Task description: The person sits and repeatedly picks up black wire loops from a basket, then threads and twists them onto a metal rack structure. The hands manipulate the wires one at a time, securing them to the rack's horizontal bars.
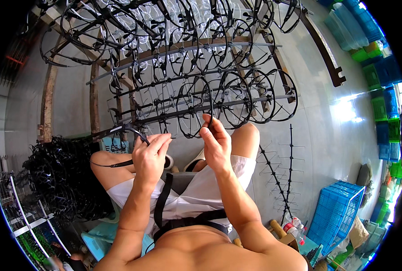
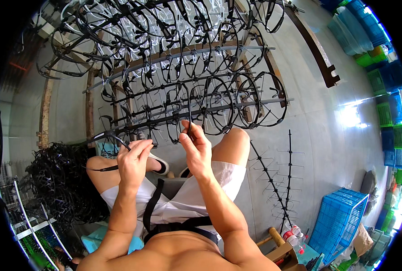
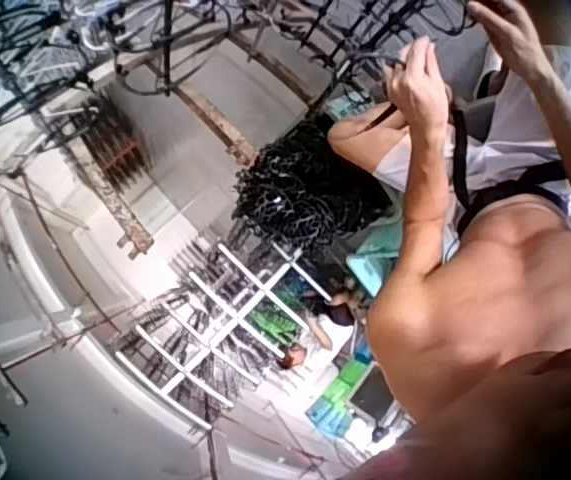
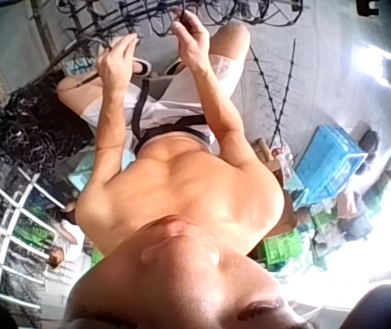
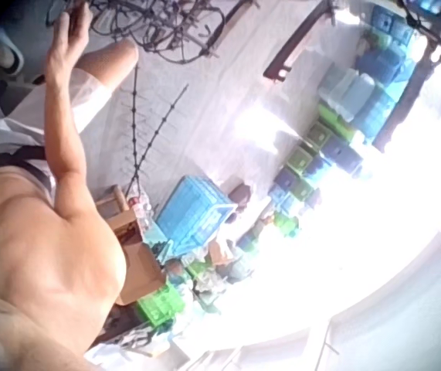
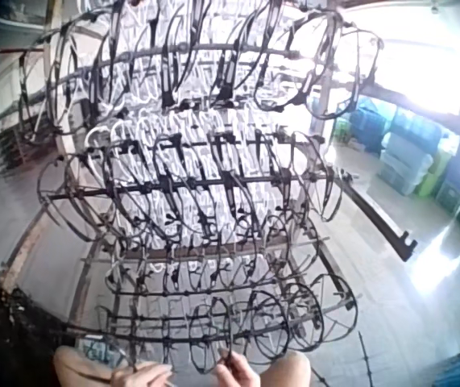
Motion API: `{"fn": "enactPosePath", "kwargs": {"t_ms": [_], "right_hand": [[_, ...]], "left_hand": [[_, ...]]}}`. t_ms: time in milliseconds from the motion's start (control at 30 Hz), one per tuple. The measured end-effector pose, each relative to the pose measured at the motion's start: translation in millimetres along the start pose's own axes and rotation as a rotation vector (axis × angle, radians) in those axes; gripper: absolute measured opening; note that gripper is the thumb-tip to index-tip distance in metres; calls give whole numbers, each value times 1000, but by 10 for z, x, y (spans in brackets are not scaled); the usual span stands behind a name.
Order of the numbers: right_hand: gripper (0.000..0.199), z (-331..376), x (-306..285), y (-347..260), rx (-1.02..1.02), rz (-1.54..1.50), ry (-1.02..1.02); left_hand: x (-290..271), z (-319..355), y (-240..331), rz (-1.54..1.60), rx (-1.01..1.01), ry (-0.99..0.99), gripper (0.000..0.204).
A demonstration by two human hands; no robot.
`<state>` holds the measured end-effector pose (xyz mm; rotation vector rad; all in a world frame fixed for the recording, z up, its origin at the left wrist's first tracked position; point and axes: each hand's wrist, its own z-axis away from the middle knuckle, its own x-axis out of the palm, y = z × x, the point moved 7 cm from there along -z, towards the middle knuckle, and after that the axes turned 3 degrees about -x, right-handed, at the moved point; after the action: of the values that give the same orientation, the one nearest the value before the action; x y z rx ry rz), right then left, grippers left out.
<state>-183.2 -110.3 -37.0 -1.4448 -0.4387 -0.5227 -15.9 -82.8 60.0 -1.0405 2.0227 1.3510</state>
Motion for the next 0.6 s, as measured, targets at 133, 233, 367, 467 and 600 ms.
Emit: {"fn": "enactPosePath", "kwargs": {"t_ms": [133, 233, 367, 467, 600], "right_hand": [[35, -27, -49, 9, 25, -87, 50], [36, -55, -56, -21, 16, -138, 73], [37, -72, -28, -71, 14, -158, 37], [46, -55, -9, -84, 39, -143, 35], [63, 86, 45, -487, -435, 797, 81]], "left_hand": [[-20, -4, -17, 33, -14, 14, 13], [-17, -14, -14, 42, -7, 13, 13], [-18, 13, -20, 56, -24, 8, 13], [-38, 3, -6, 42, -19, 8, 14], [-109, 41, -52, 78, -45, 17, 16]]}}
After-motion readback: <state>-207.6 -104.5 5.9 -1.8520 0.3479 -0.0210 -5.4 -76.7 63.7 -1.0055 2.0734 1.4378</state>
